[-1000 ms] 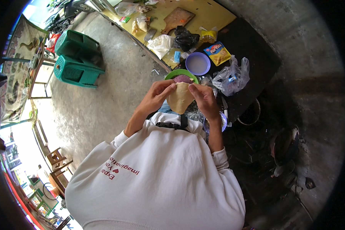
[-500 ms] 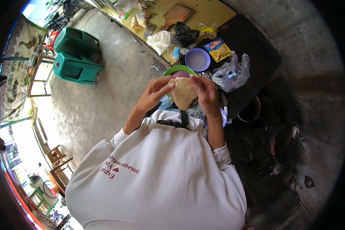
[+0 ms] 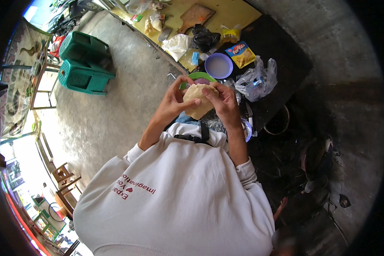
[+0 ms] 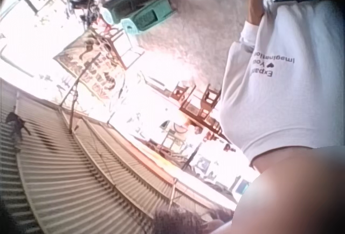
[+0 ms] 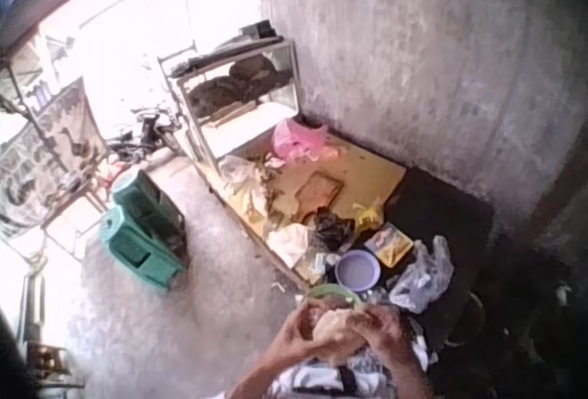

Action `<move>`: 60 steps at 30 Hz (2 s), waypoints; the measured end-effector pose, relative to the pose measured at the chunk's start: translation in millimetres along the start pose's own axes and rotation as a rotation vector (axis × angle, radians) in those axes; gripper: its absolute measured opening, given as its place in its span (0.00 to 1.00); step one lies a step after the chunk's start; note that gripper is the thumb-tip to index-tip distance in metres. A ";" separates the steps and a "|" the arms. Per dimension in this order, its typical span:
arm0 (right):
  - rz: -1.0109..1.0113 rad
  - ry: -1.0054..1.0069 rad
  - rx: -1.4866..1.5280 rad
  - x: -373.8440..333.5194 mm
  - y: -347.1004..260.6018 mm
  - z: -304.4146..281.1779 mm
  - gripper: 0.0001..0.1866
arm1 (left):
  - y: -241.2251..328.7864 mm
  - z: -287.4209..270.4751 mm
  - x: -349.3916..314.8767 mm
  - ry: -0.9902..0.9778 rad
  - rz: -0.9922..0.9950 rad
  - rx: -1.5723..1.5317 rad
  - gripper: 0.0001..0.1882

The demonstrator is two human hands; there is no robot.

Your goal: The person holds a thin dough wrapper and spreads a purple paste onto it using a spoon. They then place the filled wrapper into a small metal mold and press it down to shape the patty.

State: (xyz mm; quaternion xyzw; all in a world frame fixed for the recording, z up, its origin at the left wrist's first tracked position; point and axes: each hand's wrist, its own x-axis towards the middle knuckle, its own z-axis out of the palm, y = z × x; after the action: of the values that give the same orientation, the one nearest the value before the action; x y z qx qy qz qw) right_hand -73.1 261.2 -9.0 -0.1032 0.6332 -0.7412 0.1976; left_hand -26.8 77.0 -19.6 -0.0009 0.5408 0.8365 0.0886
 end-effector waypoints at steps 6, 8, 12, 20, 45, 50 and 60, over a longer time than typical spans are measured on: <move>-0.153 0.107 -0.167 -1.8 -2.1 10.3 0.11 | -17.3 -3.8 -3.4 -0.069 -0.264 -0.241 0.19; -0.112 0.154 -0.131 -1.4 -4.1 12.4 0.11 | -17.2 -4.2 -3.4 -0.084 -0.163 -0.121 0.18; -0.030 0.094 0.039 0.9 -8.0 14.9 0.10 | -6.8 -9.9 -6.2 -0.064 -0.090 -0.005 0.16; -0.111 0.023 -0.106 -1.2 -5.0 9.3 0.10 | -5.2 -3.5 -3.7 -0.041 -0.002 0.126 0.14; -0.204 0.181 -0.168 -8.4 -13.4 16.3 0.11 | 5.5 -0.3 0.0 0.028 0.098 0.201 0.18; -0.166 0.130 -0.028 -7.4 -8.9 19.9 0.11 | 5.4 -4.7 -2.0 0.013 0.028 0.197 0.18; -0.113 0.161 -0.175 -8.7 -5.8 14.9 0.09 | -14.6 -9.4 6.0 -0.019 -0.013 0.135 0.16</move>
State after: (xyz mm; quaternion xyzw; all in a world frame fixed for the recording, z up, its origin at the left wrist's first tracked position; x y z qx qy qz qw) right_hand -60.3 252.2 0.2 -0.0959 0.7025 -0.6989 0.0942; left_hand -31.4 75.2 -37.2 0.0093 0.5951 0.7974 0.0989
